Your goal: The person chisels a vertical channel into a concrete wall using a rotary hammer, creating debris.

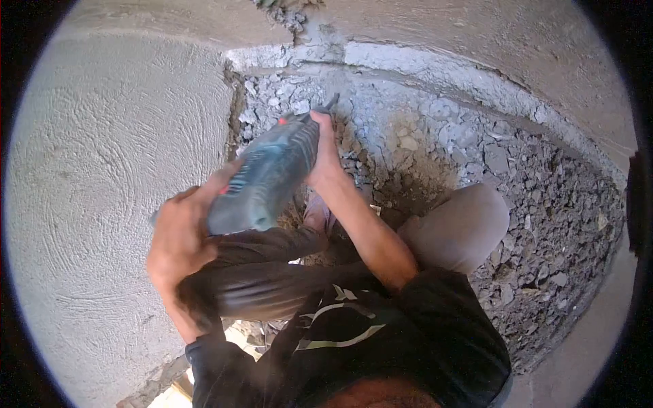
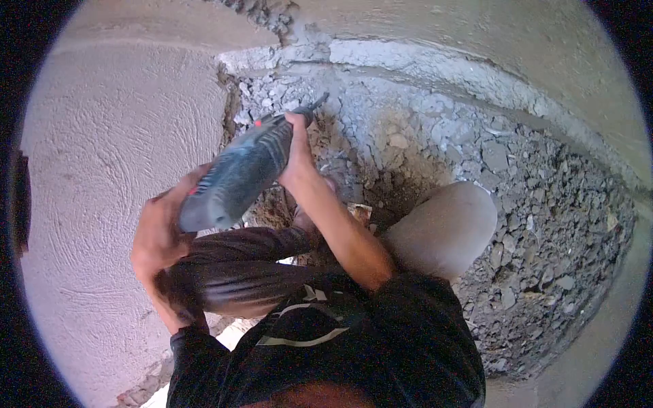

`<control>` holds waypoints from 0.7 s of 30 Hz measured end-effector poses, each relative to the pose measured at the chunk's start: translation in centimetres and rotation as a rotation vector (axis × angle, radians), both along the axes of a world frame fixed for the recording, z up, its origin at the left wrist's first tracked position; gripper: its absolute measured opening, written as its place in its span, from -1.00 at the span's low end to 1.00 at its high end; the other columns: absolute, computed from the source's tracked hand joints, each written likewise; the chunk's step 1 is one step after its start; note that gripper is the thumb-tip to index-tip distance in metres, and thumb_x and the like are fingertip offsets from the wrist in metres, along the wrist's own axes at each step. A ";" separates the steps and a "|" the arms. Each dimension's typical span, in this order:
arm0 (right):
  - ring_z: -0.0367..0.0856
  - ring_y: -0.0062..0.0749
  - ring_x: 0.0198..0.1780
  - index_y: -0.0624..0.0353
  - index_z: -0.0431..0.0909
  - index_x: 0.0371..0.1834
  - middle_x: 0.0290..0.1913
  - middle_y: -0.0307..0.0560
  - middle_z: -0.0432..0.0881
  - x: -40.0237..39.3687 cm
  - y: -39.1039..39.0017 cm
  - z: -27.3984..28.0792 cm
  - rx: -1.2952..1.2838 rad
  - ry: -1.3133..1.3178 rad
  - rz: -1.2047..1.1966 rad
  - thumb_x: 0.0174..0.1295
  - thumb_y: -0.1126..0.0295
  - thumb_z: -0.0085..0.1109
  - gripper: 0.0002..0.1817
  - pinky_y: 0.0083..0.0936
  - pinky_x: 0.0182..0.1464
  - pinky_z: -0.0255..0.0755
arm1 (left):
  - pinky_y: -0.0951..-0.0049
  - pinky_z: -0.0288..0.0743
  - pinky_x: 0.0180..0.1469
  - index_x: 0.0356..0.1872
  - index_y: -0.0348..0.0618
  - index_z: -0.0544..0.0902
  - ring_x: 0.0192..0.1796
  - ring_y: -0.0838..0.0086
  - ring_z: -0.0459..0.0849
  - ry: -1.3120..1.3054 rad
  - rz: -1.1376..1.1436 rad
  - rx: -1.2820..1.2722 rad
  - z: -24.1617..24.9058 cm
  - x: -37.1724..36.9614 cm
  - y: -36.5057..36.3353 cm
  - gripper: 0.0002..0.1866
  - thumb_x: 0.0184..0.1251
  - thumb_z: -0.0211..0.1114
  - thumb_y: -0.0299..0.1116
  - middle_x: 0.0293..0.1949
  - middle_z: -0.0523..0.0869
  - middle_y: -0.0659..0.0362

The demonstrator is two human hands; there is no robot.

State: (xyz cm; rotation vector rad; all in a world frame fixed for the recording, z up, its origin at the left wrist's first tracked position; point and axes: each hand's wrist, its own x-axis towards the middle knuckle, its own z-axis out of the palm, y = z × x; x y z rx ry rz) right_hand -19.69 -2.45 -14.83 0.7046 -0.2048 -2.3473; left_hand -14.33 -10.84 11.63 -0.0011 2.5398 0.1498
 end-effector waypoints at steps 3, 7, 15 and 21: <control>0.74 -0.16 -0.18 0.21 0.59 -0.02 -0.16 0.01 0.72 0.5 0.3 4.9 0.164 0.090 -0.002 0.22 -0.14 0.13 -0.41 -0.15 -0.02 0.65 | 0.18 0.61 0.04 0.36 -0.04 0.50 -0.06 -0.10 0.73 0.215 -0.091 0.091 1.8 1.7 -2.1 -0.05 -0.36 0.21 -0.71 -0.08 0.75 -0.12; 0.68 -0.04 0.02 0.32 0.46 0.18 0.01 0.15 0.67 -0.9 0.2 5.3 0.167 0.188 0.032 0.25 -0.17 0.17 -0.27 -0.04 0.23 0.54 | 0.30 0.50 0.24 0.28 -0.16 0.55 0.16 0.06 0.74 0.243 0.034 0.121 2.2 2.6 -1.3 -0.25 -0.16 0.22 -0.61 0.02 0.75 -0.09; 0.71 -0.06 -0.10 0.28 0.61 0.02 -0.09 0.11 0.72 -5.0 0.9 -0.6 0.356 0.145 0.157 0.19 -0.23 0.15 -0.29 -0.12 0.10 0.58 | 0.04 0.61 -0.05 0.48 0.06 0.34 -0.15 -0.10 0.71 0.294 -0.115 0.030 -6.3 1.6 -3.6 0.05 -0.31 0.36 -0.65 -0.19 0.72 -0.09; 0.73 -0.08 -0.14 0.25 0.64 -0.07 -0.15 0.09 0.75 -5.9 0.5 -2.7 0.345 0.132 0.090 0.22 -0.14 0.15 -0.40 -0.15 0.04 0.61 | 0.03 0.60 -0.03 0.45 -0.02 0.37 -0.20 -0.02 0.71 0.233 -0.166 -0.052 -7.4 -0.7 -2.9 0.03 -0.32 0.45 -0.56 -0.28 0.73 -0.06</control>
